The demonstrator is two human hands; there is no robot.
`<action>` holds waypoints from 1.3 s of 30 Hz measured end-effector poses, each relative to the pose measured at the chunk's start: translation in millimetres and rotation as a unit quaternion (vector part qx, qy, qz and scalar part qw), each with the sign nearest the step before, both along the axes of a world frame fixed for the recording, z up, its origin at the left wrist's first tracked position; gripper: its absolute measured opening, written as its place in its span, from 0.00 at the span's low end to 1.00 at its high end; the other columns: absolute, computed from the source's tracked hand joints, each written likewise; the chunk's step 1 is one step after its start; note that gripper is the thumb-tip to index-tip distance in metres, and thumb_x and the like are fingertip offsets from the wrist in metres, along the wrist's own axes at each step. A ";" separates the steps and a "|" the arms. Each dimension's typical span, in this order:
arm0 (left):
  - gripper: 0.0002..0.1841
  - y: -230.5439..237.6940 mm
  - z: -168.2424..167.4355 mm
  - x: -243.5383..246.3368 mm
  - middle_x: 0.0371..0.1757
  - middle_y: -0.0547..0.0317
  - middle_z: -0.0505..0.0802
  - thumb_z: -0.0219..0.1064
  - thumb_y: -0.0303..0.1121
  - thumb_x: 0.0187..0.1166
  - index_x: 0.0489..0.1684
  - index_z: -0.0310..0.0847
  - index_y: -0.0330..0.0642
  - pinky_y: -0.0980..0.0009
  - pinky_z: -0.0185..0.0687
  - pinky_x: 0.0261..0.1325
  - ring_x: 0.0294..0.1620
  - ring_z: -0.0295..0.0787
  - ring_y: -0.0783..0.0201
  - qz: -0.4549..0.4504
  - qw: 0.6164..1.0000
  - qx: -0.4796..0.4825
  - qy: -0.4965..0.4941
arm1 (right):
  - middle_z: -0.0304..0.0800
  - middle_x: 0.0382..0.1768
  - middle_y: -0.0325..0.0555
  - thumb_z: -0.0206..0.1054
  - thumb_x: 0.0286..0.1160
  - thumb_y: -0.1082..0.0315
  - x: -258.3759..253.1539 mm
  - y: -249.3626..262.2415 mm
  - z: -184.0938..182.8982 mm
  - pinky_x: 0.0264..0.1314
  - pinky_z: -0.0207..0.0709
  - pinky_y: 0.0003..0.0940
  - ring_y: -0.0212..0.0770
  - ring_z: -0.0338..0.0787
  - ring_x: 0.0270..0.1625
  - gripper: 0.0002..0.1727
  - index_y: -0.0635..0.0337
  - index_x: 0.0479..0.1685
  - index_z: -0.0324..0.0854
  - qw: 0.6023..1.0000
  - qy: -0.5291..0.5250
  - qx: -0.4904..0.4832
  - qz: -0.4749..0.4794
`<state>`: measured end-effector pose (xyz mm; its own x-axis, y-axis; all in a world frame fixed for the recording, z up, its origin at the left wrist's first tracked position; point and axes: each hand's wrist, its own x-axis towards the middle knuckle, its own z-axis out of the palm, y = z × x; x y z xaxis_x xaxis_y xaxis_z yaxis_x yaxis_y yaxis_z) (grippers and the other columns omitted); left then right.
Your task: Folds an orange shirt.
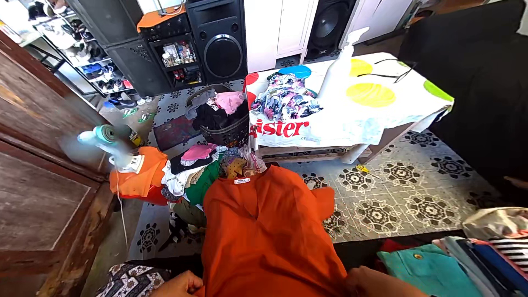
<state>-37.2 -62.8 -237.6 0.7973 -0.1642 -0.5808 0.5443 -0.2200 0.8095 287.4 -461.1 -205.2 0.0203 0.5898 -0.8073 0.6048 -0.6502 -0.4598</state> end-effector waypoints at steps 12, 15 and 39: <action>0.13 -0.1 -6.9 71.7 0.52 0.45 0.94 0.67 0.34 0.82 0.55 0.88 0.35 0.49 0.85 0.62 0.53 0.93 0.51 0.245 0.900 0.353 -0.074 | 0.88 0.56 0.65 0.68 0.80 0.65 1.0 53.5 -23.2 0.52 0.82 0.67 0.67 0.91 0.54 0.13 0.65 0.54 0.87 0.877 -0.293 0.282 -0.257; 0.17 -19.9 -8.0 98.6 0.71 0.39 0.86 0.69 0.33 0.79 0.64 0.86 0.35 0.47 0.79 0.71 0.71 0.82 0.42 0.252 0.864 0.403 -0.168 | 0.85 0.60 0.68 0.72 0.74 0.67 -4.5 66.3 -38.2 0.58 0.82 0.66 0.70 0.87 0.62 0.16 0.65 0.57 0.87 0.832 -0.322 0.359 -0.275; 0.26 -64.0 -53.5 85.8 0.91 0.45 0.66 0.64 0.51 0.75 0.76 0.83 0.68 0.18 0.45 0.79 0.90 0.49 0.24 0.122 0.809 0.506 -0.271 | 0.70 0.81 0.72 0.57 0.76 0.38 -25.9 45.9 -97.7 0.83 0.63 0.64 0.68 0.71 0.83 0.49 0.62 0.92 0.55 0.788 -0.215 0.344 -0.464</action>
